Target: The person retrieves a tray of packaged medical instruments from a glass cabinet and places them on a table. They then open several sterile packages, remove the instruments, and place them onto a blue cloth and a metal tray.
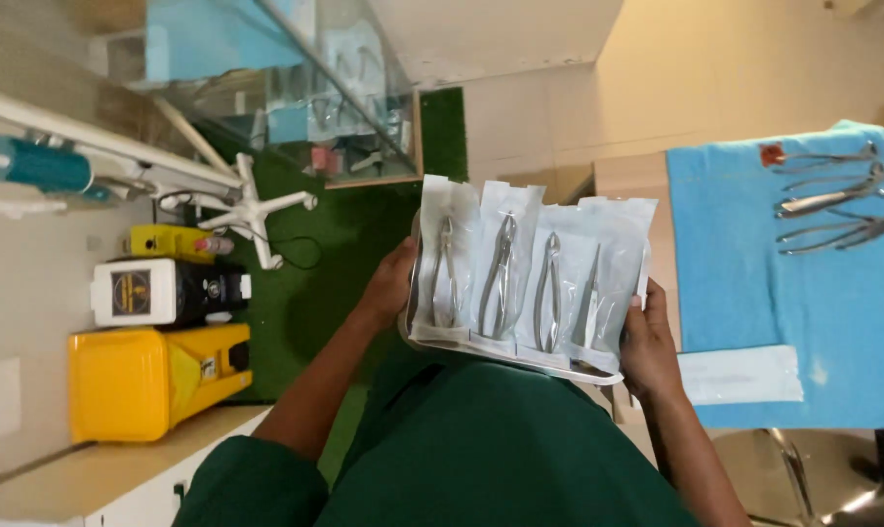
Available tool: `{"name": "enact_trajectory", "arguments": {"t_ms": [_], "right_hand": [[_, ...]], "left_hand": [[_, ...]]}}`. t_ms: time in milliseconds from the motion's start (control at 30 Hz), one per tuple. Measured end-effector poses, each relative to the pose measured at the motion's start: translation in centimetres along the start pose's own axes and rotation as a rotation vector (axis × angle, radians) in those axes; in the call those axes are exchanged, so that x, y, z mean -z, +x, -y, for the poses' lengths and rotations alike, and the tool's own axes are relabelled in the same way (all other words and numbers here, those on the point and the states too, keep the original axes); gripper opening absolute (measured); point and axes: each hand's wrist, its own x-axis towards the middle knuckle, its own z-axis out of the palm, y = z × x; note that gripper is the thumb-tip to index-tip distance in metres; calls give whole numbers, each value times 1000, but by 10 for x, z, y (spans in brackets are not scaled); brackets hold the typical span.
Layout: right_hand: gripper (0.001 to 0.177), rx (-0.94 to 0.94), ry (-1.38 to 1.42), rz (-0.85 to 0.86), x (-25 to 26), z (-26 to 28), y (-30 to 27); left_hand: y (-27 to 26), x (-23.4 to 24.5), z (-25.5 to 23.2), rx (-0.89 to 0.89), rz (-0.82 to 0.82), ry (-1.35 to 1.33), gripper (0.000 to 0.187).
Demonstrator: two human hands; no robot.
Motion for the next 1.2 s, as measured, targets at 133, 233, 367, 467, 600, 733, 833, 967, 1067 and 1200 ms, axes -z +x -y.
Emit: {"name": "enact_trajectory", "arguments": {"t_ms": [133, 233, 367, 467, 600, 733, 833, 967, 1067, 1200], "right_hand": [[44, 53, -34, 99, -50, -9, -4], [47, 28, -96, 155, -101, -7, -22], [47, 18, -88, 299, -178, -23, -47], [45, 66, -105, 374, -236, -52, -69], [42, -4, -58, 389, -319, -73, -126], [45, 56, -15, 412, -384, -95, -161], [47, 44, -275, 366, -411, -104, -176], [45, 94, -415, 458, -437, -111, -160], [43, 76, -538, 477, -458, -109, -115], [40, 268, -509, 512, -503, -78, -43]], "left_hand": [[-64, 41, -16, 147, 4, -529, 64], [-83, 92, -1, 102, -118, -729, 66], [-96, 164, -17, 0, -100, -757, 64], [-131, 226, -6, -27, -103, -784, 63], [-209, 287, 35, 27, -123, -834, 62], [-239, 332, 35, -14, -118, -879, 61], [-240, 348, 37, -29, -91, -917, 60], [-219, 393, 68, -75, -67, -967, 59], [-196, 423, 66, -142, -59, -997, 59], [-155, 444, 23, -253, -51, -1030, 58]]}}
